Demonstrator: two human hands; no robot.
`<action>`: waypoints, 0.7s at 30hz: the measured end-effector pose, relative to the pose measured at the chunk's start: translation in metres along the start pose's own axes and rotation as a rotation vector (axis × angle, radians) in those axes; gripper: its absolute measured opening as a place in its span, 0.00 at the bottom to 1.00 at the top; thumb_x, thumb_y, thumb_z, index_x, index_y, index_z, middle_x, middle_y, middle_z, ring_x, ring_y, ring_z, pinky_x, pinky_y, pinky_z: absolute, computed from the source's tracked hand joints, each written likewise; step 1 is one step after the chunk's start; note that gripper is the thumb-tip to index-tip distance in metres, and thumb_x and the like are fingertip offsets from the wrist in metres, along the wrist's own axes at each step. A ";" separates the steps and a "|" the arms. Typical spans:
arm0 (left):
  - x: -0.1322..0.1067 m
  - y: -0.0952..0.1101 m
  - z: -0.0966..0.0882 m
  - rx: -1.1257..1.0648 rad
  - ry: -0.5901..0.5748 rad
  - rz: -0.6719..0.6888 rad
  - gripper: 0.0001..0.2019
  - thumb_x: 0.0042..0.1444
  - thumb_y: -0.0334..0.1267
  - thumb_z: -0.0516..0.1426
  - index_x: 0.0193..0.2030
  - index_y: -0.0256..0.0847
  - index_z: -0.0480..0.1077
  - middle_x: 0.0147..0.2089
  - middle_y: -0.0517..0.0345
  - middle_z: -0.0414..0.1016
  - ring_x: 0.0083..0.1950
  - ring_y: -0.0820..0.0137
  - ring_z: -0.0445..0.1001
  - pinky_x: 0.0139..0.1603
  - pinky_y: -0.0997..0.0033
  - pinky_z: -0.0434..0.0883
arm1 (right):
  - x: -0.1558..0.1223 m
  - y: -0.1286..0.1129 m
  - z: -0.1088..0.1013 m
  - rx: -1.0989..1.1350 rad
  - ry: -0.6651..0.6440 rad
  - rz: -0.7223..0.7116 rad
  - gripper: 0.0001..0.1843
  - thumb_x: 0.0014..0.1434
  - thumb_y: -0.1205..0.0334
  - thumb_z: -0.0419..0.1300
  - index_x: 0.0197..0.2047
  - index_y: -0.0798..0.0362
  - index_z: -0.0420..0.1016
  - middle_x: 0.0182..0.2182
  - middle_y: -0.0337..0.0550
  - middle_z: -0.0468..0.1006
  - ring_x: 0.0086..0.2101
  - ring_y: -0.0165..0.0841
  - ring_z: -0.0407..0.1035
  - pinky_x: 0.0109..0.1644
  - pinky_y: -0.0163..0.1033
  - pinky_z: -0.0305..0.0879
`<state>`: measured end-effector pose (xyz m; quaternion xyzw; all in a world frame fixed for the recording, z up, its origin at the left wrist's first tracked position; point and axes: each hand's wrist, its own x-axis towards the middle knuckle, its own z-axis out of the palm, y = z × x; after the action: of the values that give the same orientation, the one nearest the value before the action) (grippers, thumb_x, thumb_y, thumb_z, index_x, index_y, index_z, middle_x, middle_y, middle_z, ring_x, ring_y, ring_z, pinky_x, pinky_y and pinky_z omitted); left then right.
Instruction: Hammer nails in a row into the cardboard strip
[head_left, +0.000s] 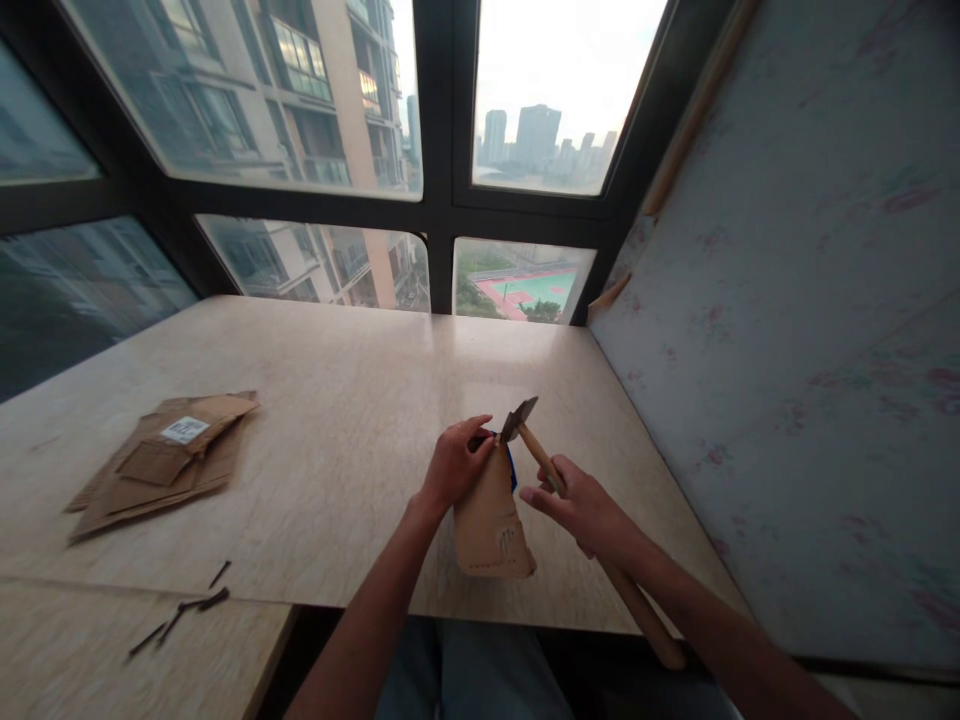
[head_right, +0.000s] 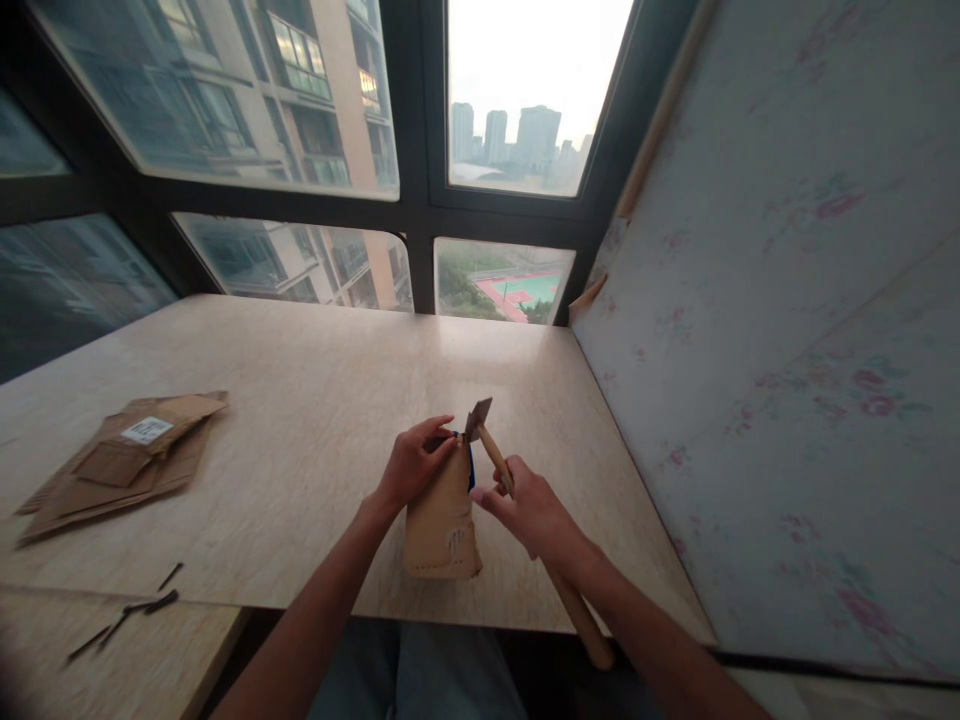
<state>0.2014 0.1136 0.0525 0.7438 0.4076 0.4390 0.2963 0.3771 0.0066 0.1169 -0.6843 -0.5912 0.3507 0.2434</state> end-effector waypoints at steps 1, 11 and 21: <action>0.000 0.000 0.000 0.000 0.002 0.000 0.15 0.55 0.32 0.59 0.50 0.41 0.71 0.39 0.56 0.81 0.41 0.67 0.80 0.47 0.64 0.76 | -0.003 0.002 0.005 0.045 -0.018 0.048 0.13 0.56 0.52 0.59 0.37 0.51 0.61 0.27 0.36 0.69 0.18 0.26 0.60 0.16 0.32 0.53; 0.000 0.003 -0.002 0.000 0.004 -0.022 0.16 0.55 0.31 0.60 0.51 0.41 0.71 0.39 0.55 0.81 0.40 0.67 0.79 0.45 0.66 0.76 | -0.012 0.012 0.044 0.306 0.151 0.140 0.17 0.54 0.51 0.60 0.39 0.50 0.58 0.40 0.45 0.77 0.18 0.27 0.67 0.08 0.30 0.54; 0.002 0.001 -0.002 -0.028 -0.001 -0.044 0.17 0.55 0.32 0.59 0.52 0.40 0.71 0.40 0.54 0.81 0.40 0.67 0.80 0.46 0.65 0.77 | -0.017 0.008 0.063 0.452 0.227 0.202 0.18 0.52 0.53 0.61 0.40 0.49 0.56 0.27 0.31 0.68 0.12 0.23 0.58 0.06 0.28 0.51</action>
<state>0.2003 0.1149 0.0547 0.7308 0.4175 0.4378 0.3163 0.3327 -0.0164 0.0736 -0.7030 -0.3957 0.4172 0.4185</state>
